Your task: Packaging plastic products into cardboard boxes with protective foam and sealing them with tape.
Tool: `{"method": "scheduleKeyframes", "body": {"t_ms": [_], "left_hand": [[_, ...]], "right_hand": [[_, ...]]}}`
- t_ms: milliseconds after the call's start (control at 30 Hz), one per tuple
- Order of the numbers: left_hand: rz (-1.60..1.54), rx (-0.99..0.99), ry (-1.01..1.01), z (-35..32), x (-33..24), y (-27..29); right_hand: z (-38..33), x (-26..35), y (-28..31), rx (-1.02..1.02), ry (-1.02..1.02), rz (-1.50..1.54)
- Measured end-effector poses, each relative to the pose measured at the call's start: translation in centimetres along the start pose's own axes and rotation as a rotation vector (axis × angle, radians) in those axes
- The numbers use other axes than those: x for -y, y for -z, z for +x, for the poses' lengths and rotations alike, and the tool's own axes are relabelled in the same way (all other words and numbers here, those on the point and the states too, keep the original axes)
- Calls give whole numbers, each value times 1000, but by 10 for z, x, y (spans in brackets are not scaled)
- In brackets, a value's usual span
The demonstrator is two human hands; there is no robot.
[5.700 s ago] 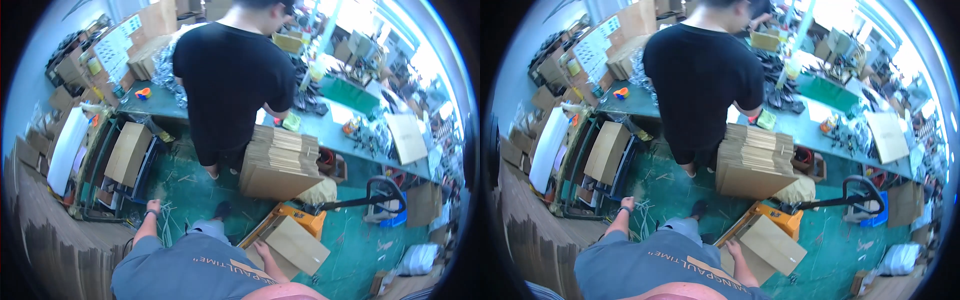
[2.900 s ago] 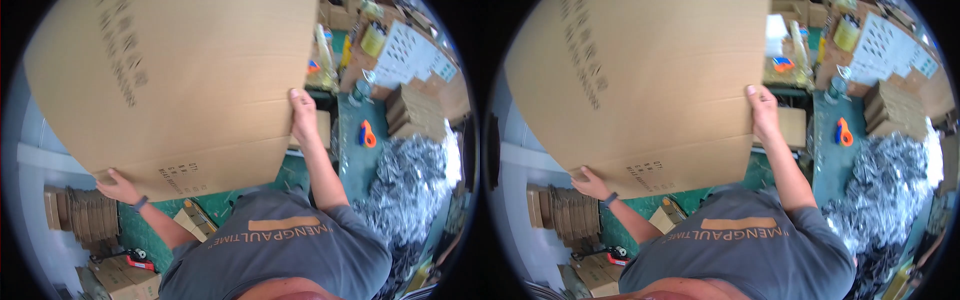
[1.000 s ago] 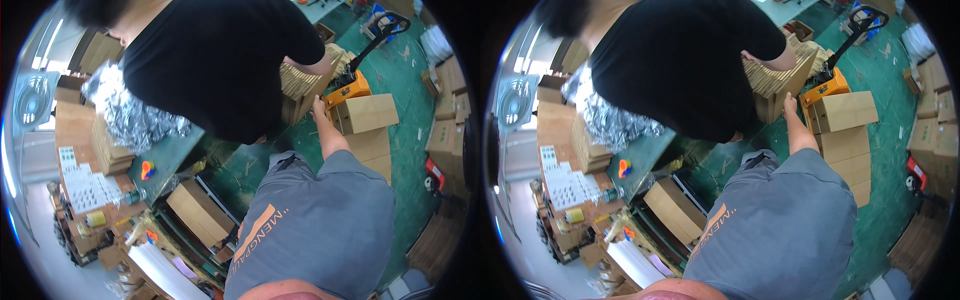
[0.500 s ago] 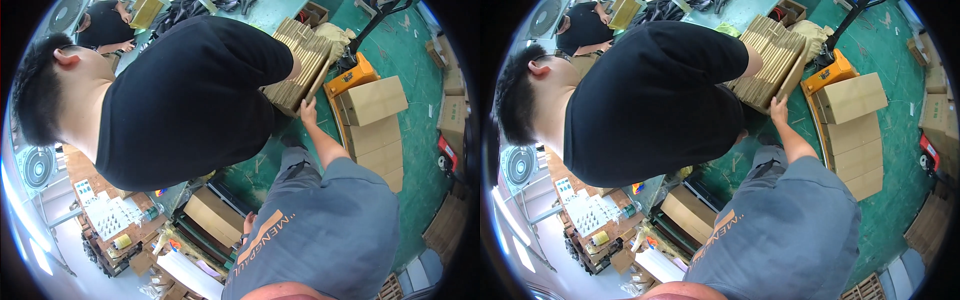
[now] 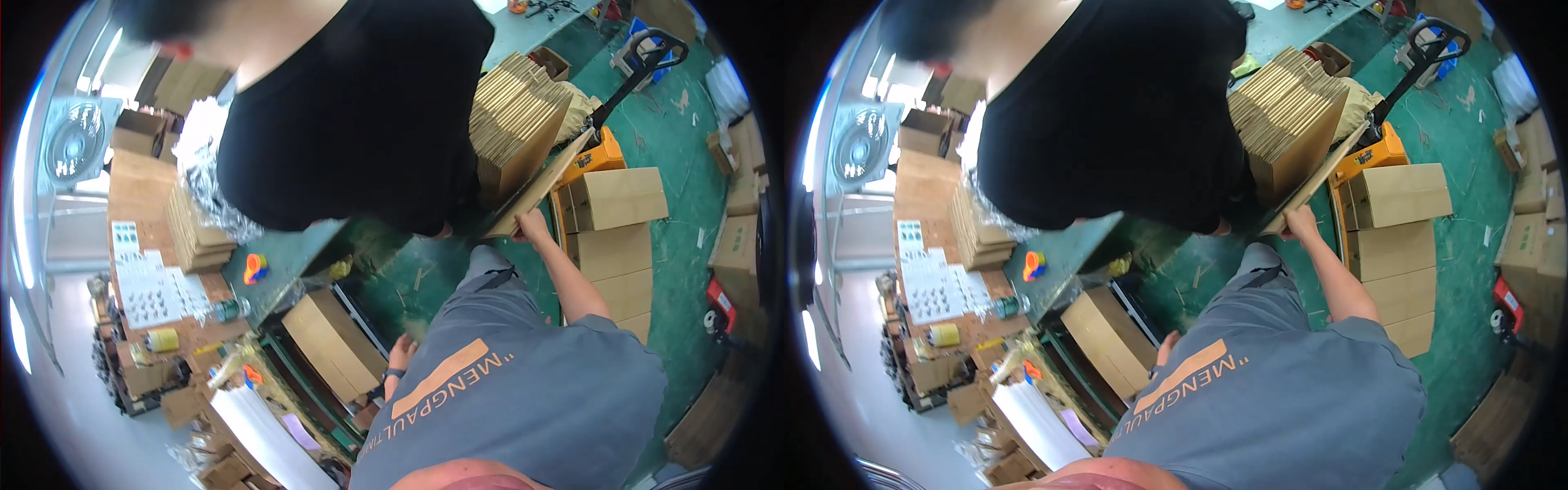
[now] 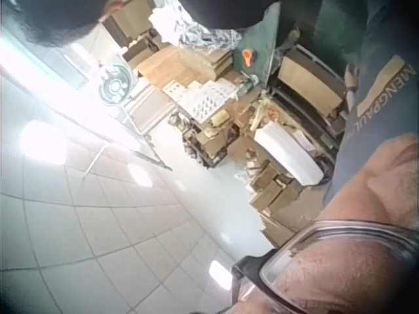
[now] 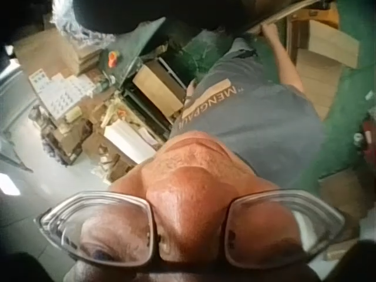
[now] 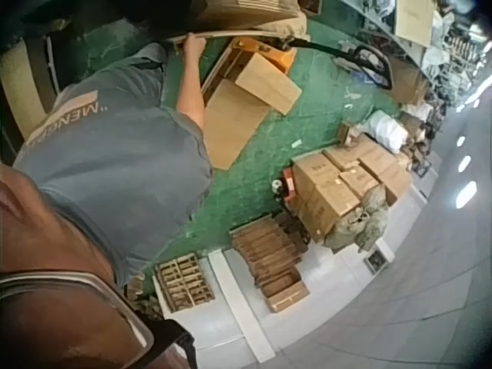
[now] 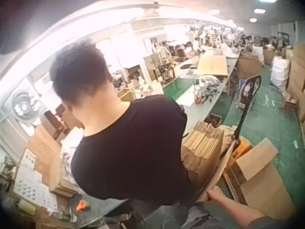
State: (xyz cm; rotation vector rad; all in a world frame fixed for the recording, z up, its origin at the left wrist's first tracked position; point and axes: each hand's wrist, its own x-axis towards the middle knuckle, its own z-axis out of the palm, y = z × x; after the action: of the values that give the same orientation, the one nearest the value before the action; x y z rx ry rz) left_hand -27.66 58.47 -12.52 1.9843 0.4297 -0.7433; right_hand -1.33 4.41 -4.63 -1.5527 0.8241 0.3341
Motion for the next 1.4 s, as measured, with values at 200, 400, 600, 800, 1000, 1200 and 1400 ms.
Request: {"method": "scheduleKeyframes", "body": {"t_ms": [200, 400, 600, 800, 1000, 1200, 1400], "left_hand": [[180, -224, -375, -24, -80, 7], [414, -371, -610, -66, -120, 55], [159, -687, -619, -167, -93, 112], [91, -974, -401, -288, -107, 185], [87, -1127, -87, -316, -61, 265], [84, -1278, 129, -315, -35, 308], [228, -1368, 227, -280, -11, 362]], "right_hand": [[-134, 74, -54, 225, -36, 172], [-278, 93, -125, 533, -216, -3], [-356, 124, -175, 667, -326, 398], [-367, 147, -238, 918, 183, -98], [-378, 142, -316, 1165, 176, -321], [-343, 133, -401, 1319, 187, -581], [-301, 146, -487, 1430, 340, -687]]}}
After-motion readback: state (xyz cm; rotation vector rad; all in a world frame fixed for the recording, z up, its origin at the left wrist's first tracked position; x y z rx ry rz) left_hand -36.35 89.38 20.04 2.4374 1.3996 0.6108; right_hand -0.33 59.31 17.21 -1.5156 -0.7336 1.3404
